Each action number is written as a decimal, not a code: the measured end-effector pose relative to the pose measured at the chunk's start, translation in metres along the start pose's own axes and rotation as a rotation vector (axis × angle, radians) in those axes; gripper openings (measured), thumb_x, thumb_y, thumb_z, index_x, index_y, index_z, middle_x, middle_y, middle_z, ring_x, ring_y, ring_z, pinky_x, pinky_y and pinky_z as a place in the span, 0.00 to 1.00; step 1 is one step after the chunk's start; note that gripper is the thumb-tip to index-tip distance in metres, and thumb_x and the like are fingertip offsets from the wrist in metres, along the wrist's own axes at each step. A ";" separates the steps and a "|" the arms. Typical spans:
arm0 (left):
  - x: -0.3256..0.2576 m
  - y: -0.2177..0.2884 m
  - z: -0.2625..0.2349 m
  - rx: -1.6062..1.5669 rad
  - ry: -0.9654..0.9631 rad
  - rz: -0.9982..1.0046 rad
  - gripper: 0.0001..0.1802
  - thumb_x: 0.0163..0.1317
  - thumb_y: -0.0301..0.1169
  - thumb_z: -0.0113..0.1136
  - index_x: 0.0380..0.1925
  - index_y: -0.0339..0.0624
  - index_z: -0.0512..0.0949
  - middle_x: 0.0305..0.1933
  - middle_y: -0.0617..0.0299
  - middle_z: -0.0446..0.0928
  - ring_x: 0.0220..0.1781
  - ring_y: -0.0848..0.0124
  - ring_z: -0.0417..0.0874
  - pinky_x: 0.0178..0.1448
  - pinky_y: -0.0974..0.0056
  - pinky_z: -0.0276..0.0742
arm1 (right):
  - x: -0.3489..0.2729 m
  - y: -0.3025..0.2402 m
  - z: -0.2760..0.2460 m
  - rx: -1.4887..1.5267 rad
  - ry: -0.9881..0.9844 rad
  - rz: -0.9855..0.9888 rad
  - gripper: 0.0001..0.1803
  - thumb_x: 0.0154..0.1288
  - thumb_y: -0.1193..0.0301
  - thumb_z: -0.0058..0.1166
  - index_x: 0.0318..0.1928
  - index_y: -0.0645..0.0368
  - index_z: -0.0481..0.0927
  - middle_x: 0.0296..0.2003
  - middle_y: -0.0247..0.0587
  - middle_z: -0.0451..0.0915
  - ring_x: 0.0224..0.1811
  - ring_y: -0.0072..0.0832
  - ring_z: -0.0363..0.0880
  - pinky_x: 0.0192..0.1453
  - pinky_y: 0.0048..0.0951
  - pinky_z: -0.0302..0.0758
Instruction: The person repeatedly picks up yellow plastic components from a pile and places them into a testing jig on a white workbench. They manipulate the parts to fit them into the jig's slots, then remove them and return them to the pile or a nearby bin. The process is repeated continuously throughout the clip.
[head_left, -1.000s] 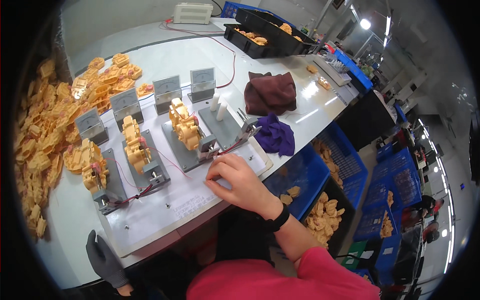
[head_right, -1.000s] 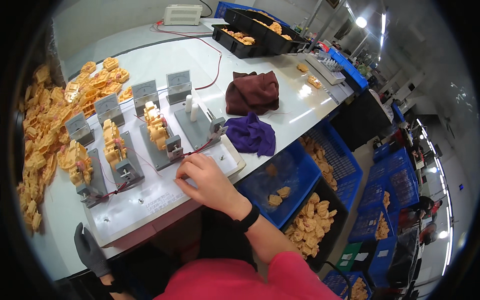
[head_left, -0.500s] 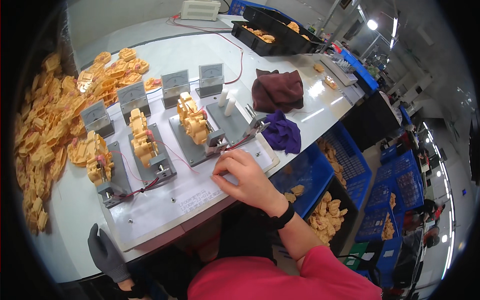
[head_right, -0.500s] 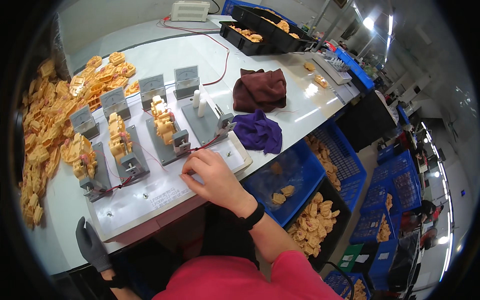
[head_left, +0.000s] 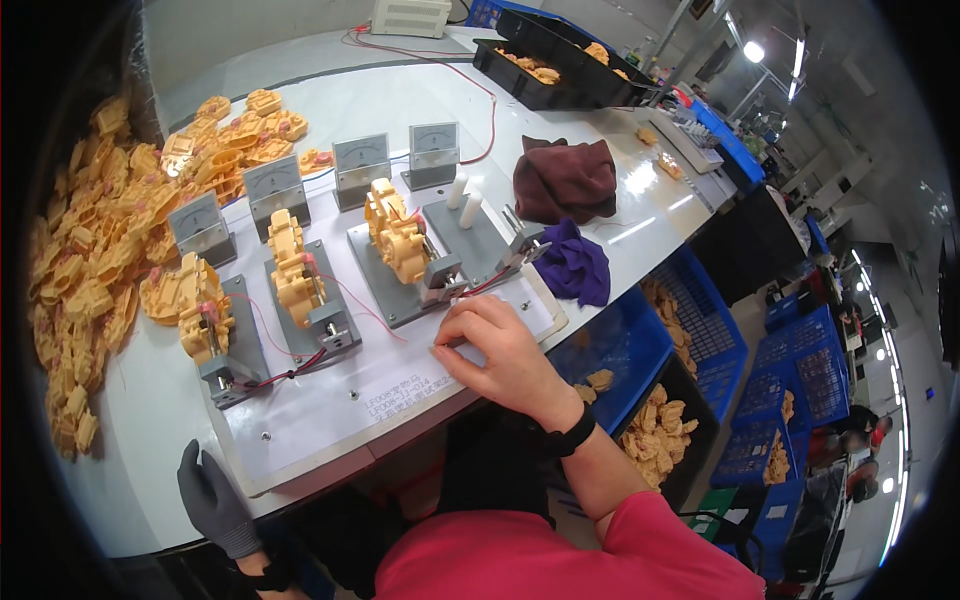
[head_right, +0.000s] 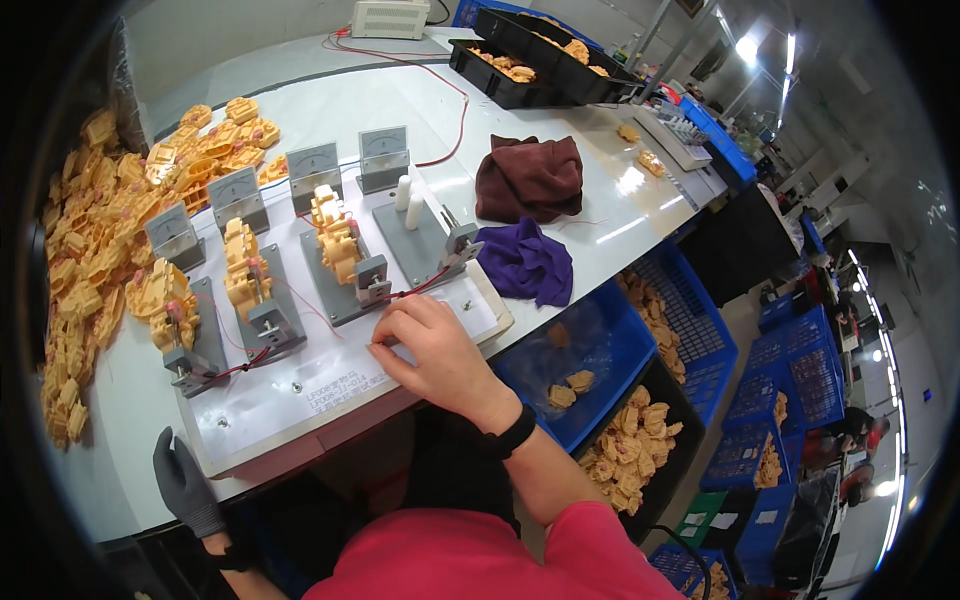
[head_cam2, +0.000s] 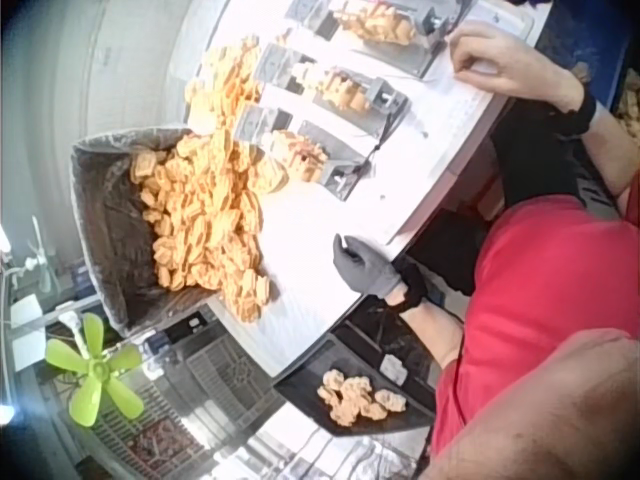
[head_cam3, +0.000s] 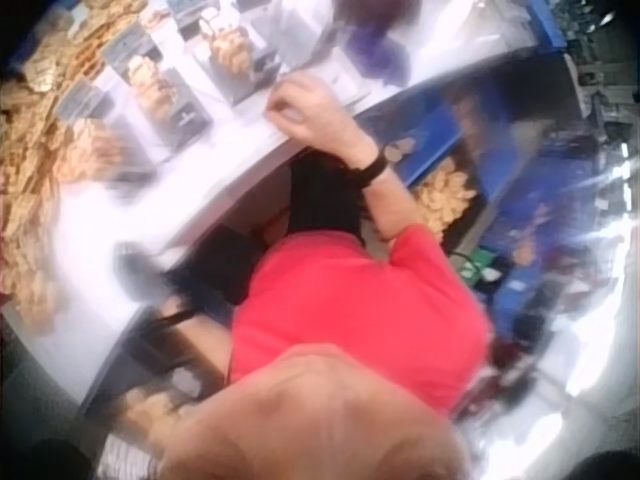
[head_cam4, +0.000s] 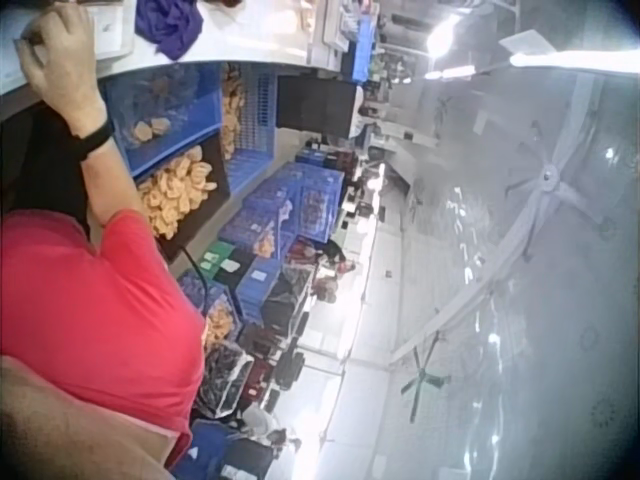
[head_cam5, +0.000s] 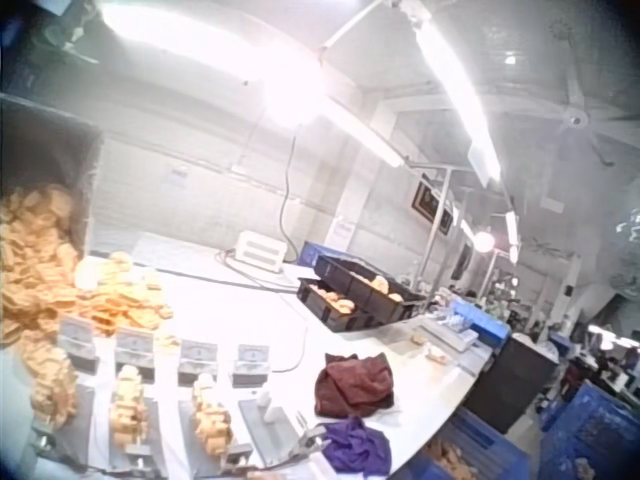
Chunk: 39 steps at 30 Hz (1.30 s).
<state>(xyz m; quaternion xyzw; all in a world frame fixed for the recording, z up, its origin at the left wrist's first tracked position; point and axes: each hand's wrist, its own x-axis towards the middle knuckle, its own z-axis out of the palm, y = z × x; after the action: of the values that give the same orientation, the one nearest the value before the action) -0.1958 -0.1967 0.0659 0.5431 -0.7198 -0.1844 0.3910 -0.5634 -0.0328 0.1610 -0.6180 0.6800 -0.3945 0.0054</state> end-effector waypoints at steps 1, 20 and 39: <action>0.000 0.001 0.000 -0.005 -0.001 -0.009 0.14 0.72 0.27 0.54 0.53 0.32 0.77 0.52 0.53 0.81 0.52 0.66 0.81 0.58 0.64 0.75 | 0.000 0.001 0.000 0.000 0.005 -0.011 0.06 0.58 0.75 0.64 0.34 0.59 0.79 0.37 0.40 0.77 0.45 0.40 0.76 0.51 0.37 0.72; 0.000 0.020 0.000 0.061 0.115 0.087 0.12 0.67 0.26 0.58 0.49 0.37 0.81 0.34 0.63 0.78 0.29 0.75 0.70 0.36 0.69 0.69 | -0.001 -0.001 -0.006 0.087 -0.094 0.109 0.07 0.60 0.75 0.63 0.40 0.60 0.83 0.42 0.42 0.79 0.50 0.40 0.77 0.57 0.35 0.74; 0.001 0.026 0.001 0.057 0.139 0.083 0.10 0.66 0.25 0.59 0.46 0.38 0.82 0.34 0.61 0.80 0.29 0.74 0.73 0.36 0.69 0.71 | 0.002 -0.005 -0.004 0.058 -0.081 0.130 0.04 0.62 0.77 0.60 0.38 0.64 0.81 0.39 0.43 0.79 0.47 0.40 0.77 0.54 0.35 0.73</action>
<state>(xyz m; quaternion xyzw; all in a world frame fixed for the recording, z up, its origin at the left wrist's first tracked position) -0.2130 -0.1887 0.0836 0.5354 -0.7177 -0.1092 0.4317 -0.5615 -0.0315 0.1678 -0.5875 0.7063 -0.3875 0.0763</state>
